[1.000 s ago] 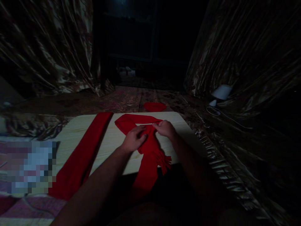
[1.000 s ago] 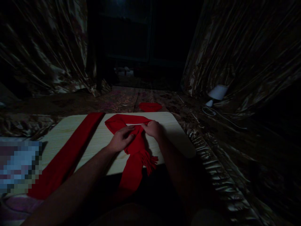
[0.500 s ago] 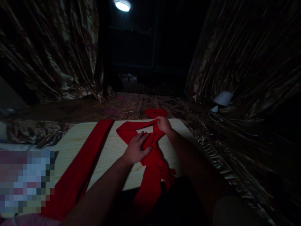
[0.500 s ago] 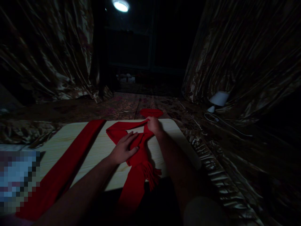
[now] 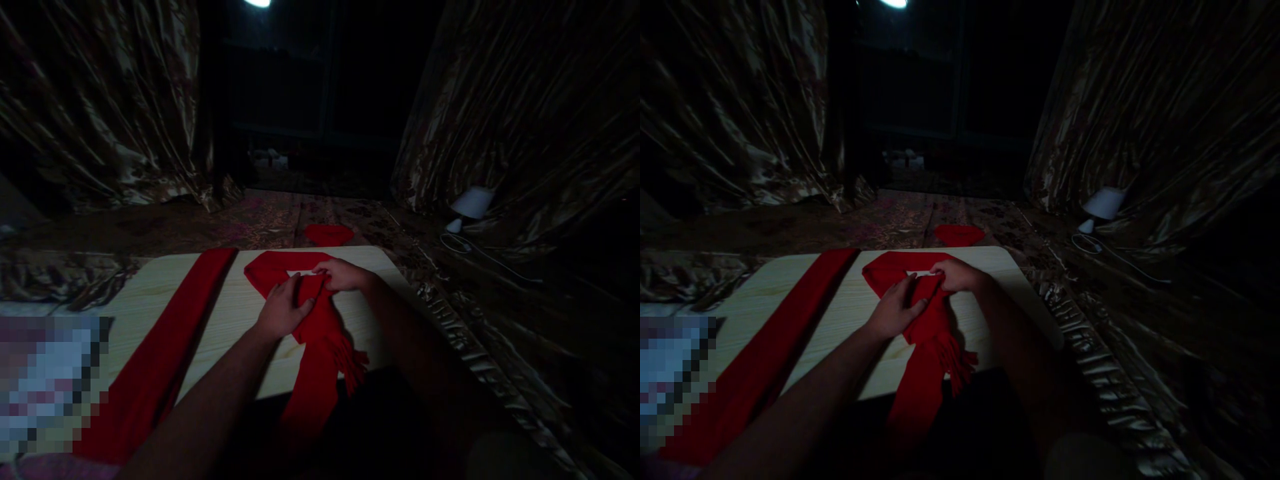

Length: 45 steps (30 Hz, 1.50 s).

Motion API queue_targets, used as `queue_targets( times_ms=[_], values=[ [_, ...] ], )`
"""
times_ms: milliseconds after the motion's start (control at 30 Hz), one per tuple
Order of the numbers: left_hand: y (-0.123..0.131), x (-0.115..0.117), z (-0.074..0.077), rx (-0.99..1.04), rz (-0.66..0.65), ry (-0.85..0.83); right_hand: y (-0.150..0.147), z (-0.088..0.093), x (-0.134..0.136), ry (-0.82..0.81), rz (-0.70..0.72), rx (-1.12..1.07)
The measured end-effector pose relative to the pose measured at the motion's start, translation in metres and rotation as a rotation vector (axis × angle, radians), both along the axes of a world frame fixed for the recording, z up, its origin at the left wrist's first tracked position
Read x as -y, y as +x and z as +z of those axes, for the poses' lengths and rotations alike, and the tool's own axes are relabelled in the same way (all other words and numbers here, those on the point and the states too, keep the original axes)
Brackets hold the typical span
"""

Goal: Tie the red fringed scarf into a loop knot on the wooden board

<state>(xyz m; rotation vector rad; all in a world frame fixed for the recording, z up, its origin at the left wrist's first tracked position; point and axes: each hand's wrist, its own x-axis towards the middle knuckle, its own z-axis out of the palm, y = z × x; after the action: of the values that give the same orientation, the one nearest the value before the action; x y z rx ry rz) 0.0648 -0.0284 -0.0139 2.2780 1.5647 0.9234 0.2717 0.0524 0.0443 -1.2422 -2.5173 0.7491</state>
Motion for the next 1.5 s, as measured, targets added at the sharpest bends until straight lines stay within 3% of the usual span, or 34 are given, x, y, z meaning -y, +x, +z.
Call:
queue_targets(
  times_ms=[133,300,400,467,567,700,867,1033,1200,1333,1500],
  values=[
    [-0.001,0.000,-0.001,0.024,0.015,0.030,-0.012,-0.001,-0.003,0.170,-0.105,0.089],
    [-0.005,-0.001,-0.004,0.092,0.007,0.101,-0.027,-0.011,-0.010,0.254,-0.232,-0.002],
    [-0.010,-0.005,-0.005,0.133,-0.098,0.144,-0.023,-0.017,-0.014,0.170,-0.321,-0.034],
    [-0.012,-0.013,-0.002,0.138,-0.174,0.127,-0.016,-0.017,-0.015,-0.015,-0.291,-0.096],
    [-0.010,-0.029,0.008,0.144,-0.274,-0.011,-0.003,-0.010,-0.011,-0.212,-0.108,-0.145],
    [0.001,-0.052,0.023,0.202,-0.401,-0.235,0.006,0.001,0.000,-0.195,0.001,-0.010],
    [0.005,-0.072,0.036,0.278,-0.446,-0.294,0.004,0.008,0.009,-0.083,-0.010,-0.176],
    [-0.001,-0.080,0.049,0.207,-0.470,-0.394,0.000,0.012,0.006,-0.044,-0.131,-0.259],
    [-0.008,-0.079,0.063,0.059,-0.535,-0.690,-0.003,0.012,0.004,0.139,-0.145,-0.092],
    [-0.011,-0.085,0.068,-0.038,-0.530,-0.766,0.002,0.014,0.006,0.183,-0.085,0.117],
    [-0.010,-0.087,0.064,0.176,-0.509,-0.906,0.007,0.008,0.015,0.334,-0.098,0.135]
  ],
)
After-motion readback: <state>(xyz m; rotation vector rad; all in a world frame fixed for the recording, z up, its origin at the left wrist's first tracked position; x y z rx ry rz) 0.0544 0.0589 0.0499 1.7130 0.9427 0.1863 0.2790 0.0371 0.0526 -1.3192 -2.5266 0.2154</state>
